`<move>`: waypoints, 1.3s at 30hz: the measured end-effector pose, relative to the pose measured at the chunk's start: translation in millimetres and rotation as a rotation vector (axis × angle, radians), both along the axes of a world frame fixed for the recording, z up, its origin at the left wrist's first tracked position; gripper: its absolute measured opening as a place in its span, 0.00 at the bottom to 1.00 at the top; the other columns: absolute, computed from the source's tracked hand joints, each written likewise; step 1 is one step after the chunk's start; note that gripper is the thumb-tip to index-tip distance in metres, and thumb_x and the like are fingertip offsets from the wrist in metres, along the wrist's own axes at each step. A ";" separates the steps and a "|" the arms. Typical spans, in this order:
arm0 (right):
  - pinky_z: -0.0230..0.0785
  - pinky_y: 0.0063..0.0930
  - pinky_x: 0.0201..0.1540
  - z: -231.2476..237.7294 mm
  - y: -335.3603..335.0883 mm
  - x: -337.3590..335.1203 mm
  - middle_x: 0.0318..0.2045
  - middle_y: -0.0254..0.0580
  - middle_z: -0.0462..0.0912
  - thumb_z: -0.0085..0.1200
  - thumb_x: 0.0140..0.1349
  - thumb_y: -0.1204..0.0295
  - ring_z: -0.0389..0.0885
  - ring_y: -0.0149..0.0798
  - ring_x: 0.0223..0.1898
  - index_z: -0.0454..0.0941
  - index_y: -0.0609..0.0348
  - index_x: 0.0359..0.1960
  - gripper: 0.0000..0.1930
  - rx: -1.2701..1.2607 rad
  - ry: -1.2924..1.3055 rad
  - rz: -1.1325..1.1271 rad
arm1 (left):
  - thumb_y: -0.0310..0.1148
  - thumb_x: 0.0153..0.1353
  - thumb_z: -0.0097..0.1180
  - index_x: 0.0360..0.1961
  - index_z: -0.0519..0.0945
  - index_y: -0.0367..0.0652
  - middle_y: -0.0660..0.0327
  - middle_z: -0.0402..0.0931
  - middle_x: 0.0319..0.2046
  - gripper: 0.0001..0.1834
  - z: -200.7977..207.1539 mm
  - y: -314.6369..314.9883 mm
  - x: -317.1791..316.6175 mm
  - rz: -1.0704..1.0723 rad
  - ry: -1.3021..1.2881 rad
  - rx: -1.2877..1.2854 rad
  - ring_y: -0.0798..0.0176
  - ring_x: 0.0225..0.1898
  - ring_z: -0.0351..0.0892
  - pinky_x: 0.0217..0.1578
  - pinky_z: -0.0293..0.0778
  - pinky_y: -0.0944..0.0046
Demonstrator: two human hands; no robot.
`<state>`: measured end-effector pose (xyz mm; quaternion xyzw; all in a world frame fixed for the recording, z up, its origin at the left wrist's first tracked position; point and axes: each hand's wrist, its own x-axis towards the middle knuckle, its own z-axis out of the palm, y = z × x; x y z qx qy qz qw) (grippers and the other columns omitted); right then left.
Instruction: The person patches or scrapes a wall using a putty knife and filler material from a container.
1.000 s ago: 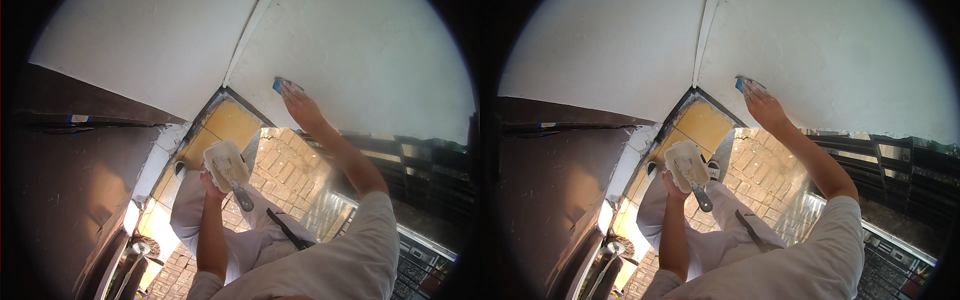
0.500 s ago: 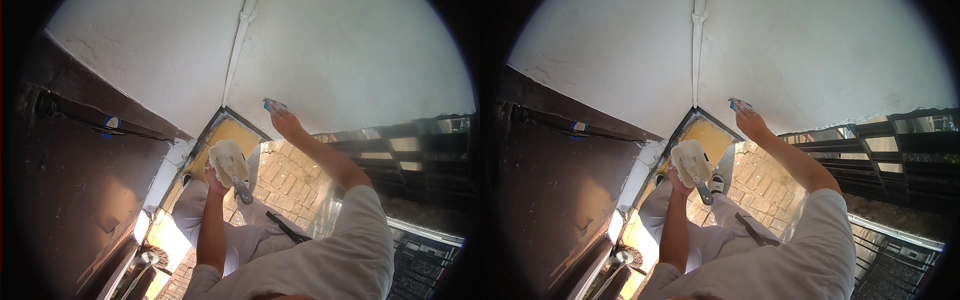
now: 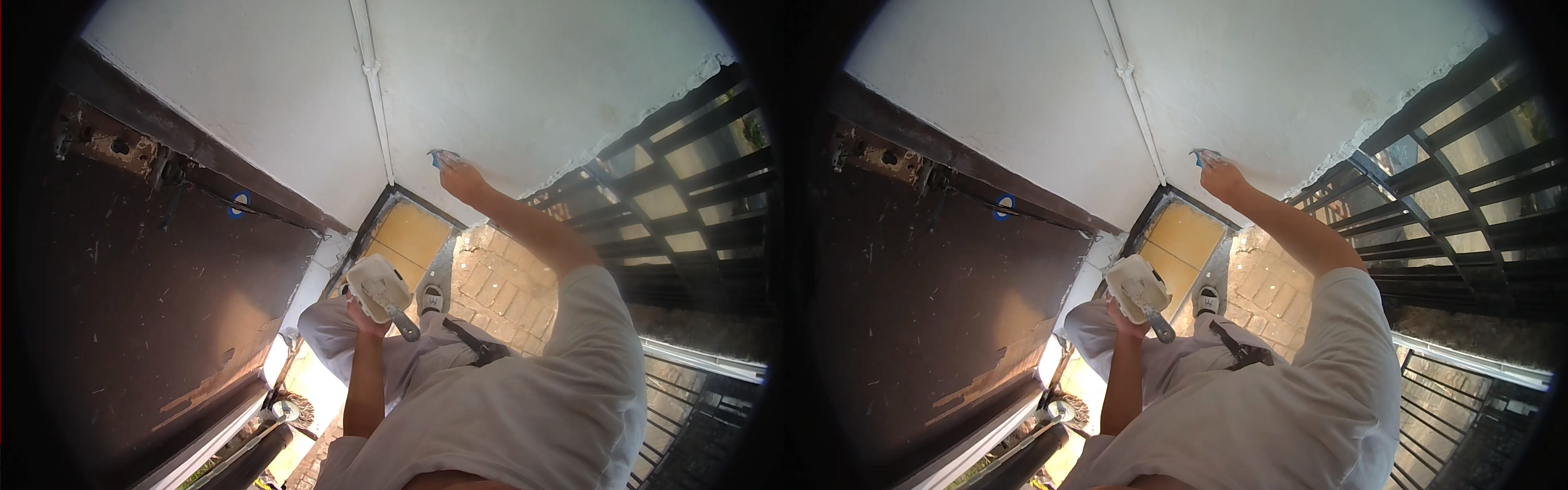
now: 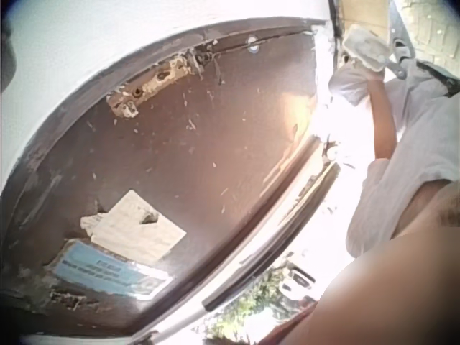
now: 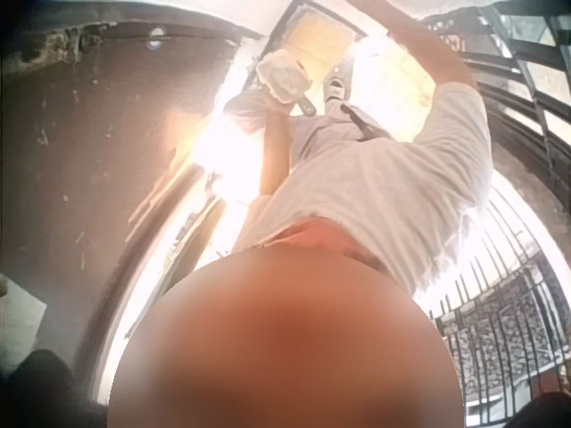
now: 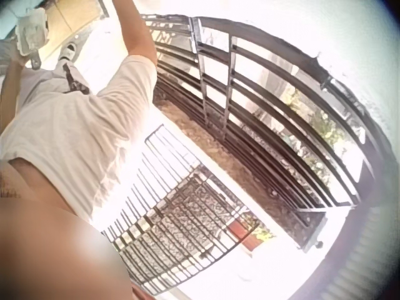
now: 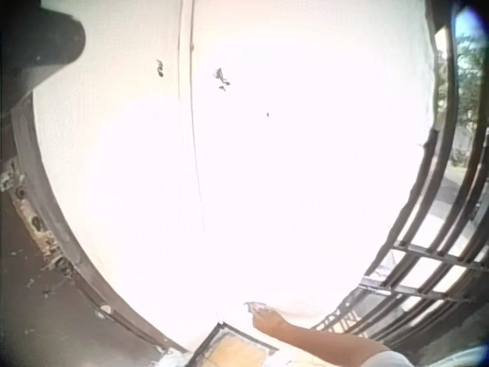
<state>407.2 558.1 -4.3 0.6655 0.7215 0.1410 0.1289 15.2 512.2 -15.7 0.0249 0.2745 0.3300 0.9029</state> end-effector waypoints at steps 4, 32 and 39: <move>0.68 0.36 0.65 24.5 -5.4 6.7 0.63 0.52 0.74 0.48 0.63 0.72 0.71 0.44 0.66 0.74 0.71 0.58 0.22 0.043 0.069 0.032 | 0.61 0.64 0.39 0.67 0.68 0.49 0.54 0.73 0.58 0.37 13.0 -8.7 -2.7 0.092 0.031 0.076 0.42 0.56 0.75 0.54 0.68 0.24; 0.81 0.32 0.38 95.9 -96.4 -55.5 0.39 0.47 0.86 0.52 0.68 0.72 0.86 0.43 0.36 0.74 0.62 0.52 0.13 0.073 1.142 -0.173 | 0.60 0.62 0.40 0.67 0.68 0.52 0.58 0.73 0.60 0.36 48.8 -3.7 33.4 0.130 0.031 0.200 0.47 0.57 0.75 0.56 0.64 0.22; 0.80 0.22 0.33 83.6 -133.3 -135.1 0.36 0.43 0.85 0.53 0.72 0.69 0.81 0.25 0.34 0.75 0.66 0.47 0.12 0.535 2.123 -0.688 | 0.62 0.61 0.42 0.67 0.68 0.55 0.60 0.73 0.60 0.37 77.3 -2.5 70.3 0.138 -0.153 0.162 0.46 0.56 0.76 0.60 0.56 0.18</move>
